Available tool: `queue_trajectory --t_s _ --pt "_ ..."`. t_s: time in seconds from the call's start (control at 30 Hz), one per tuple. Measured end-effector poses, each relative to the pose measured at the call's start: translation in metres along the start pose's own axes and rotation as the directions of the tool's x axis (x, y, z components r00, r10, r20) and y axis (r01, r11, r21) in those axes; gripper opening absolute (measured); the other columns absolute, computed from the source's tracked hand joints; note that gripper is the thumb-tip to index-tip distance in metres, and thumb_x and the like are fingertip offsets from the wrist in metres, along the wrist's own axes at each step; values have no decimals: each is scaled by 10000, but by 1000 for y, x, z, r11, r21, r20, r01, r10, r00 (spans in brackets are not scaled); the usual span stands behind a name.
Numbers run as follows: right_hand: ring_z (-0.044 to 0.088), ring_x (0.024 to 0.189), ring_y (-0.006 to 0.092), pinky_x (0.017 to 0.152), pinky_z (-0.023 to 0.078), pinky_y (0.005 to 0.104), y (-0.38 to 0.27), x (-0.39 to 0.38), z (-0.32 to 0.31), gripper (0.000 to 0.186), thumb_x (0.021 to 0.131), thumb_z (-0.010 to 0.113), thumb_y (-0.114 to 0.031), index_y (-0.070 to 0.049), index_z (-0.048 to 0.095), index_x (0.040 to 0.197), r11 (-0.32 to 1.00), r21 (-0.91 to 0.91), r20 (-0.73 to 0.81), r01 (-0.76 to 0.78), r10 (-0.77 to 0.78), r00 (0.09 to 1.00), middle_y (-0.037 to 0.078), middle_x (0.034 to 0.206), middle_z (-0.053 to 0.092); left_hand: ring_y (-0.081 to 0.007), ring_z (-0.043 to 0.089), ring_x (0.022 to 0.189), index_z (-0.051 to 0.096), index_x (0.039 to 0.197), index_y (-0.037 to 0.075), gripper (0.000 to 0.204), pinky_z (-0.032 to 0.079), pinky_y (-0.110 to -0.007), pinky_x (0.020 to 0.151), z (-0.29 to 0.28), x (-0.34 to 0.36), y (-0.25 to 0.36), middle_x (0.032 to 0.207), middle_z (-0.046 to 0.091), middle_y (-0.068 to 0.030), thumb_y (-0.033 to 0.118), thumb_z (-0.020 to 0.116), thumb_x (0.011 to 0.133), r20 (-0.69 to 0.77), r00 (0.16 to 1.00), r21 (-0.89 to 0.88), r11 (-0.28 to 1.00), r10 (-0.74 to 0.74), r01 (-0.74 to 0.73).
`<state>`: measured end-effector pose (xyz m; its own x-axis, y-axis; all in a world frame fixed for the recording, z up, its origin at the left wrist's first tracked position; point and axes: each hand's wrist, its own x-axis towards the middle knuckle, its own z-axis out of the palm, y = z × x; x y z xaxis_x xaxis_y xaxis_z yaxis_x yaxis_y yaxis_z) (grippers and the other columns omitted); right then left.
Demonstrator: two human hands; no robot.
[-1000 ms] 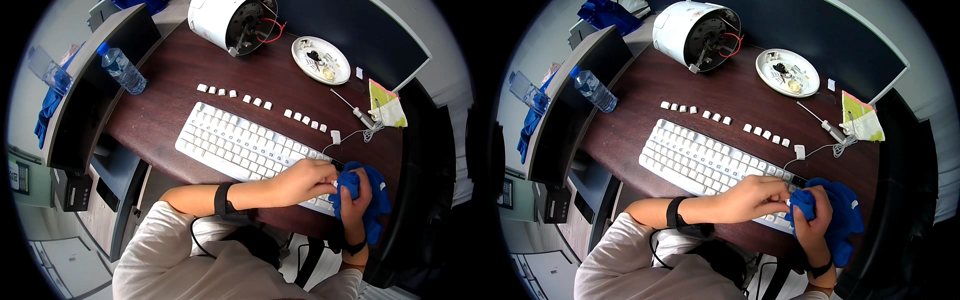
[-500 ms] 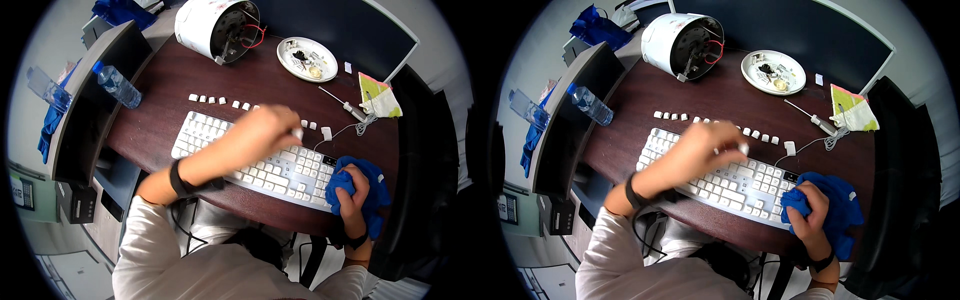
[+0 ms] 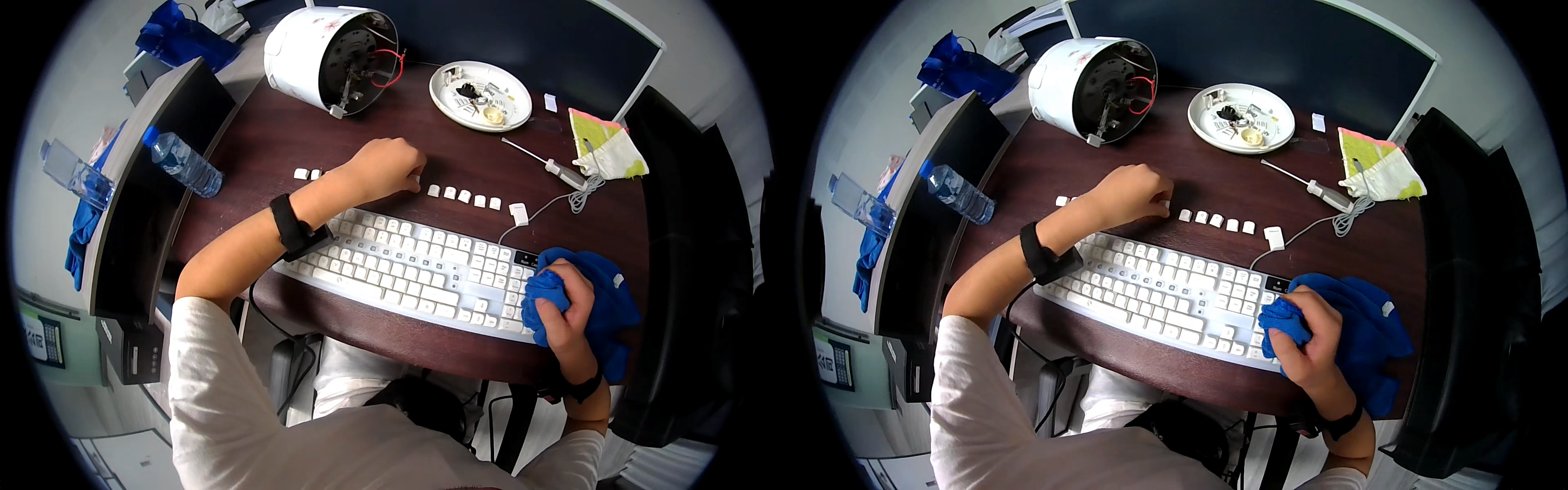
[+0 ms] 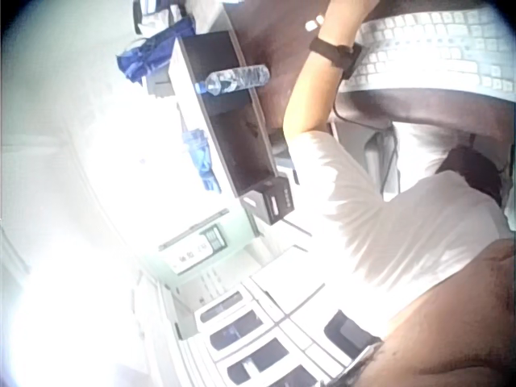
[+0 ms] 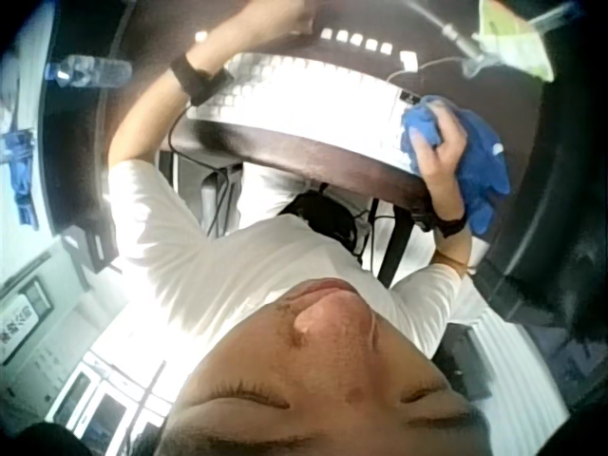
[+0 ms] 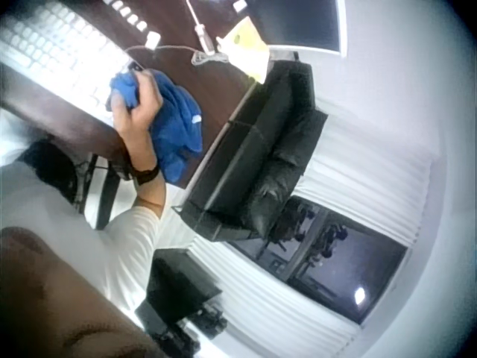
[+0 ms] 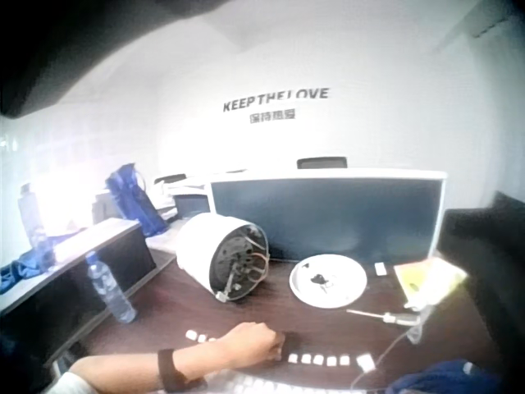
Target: The person cleans individual white keyboard keycaps using a blue cloth. They pick up each keycap from a row on the desk, wipe it thoroughly, and place it back down. The process is repeated for multiple keycaps in a sequential manner.
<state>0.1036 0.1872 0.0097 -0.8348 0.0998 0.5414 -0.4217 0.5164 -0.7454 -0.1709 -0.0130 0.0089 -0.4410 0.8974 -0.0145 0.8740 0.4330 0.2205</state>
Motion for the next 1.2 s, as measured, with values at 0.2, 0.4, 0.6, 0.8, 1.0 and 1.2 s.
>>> queue_trajectory --t_s 0.2,0.4,0.6,0.8,1.0,1.2 --pt "473 578 156 541 380 260 -1 2 0 223 684 607 -73 52 547 860 1000 0 11 0 0 1000 90 696 500 -276 631 748 645 778 68 176 490 -384 664 9 3 0 753 647 -74 215 718 715 47 999 31 1000 -5 3" --pt "471 574 155 537 379 259 0 2 1 222 684 603 -75 52 545 856 1000 -6 6 10 -10 1000 88 690 497 -282 636 763 659 830 70 205 494 -389 679 9 2 -2 768 654 -85 226 724 715 66 998 40 999 3 -6" --pt "474 575 158 540 383 261 -1 1 0 220 681 598 -67 52 542 857 1000 -17 2 3 -3 1000 91 695 500 -294 643 808 674 890 76 235 505 -390 720 7 1 -2 815 668 -105 228 729 720 87 996 9 1000 -1 0" --pt "478 577 159 541 384 261 -1 1 1 220 681 599 -63 52 543 860 1000 -14 -6 11 -12 1000 93 697 504 -299 642 837 688 945 84 225 506 -395 750 4 -3 -3 863 678 -115 195 695 750 78 997 -50 999 8 -4" --pt "474 576 156 535 378 262 0 1 1 220 688 603 -64 52 547 866 1000 7 1 18 -18 1000 89 692 502 -307 640 819 692 910 75 172 500 -401 745 8 0 -2 828 674 -125 171 662 770 58 998 -64 997 35 -31" --pt "470 575 157 537 377 262 -2 1 1 220 691 604 -64 52 549 870 1000 -3 -8 25 -25 1000 88 693 503 -298 639 753 682 921 70 173 499 -387 695 2 -4 0 783 666 -116 155 664 772 30 998 -48 997 60 -59"
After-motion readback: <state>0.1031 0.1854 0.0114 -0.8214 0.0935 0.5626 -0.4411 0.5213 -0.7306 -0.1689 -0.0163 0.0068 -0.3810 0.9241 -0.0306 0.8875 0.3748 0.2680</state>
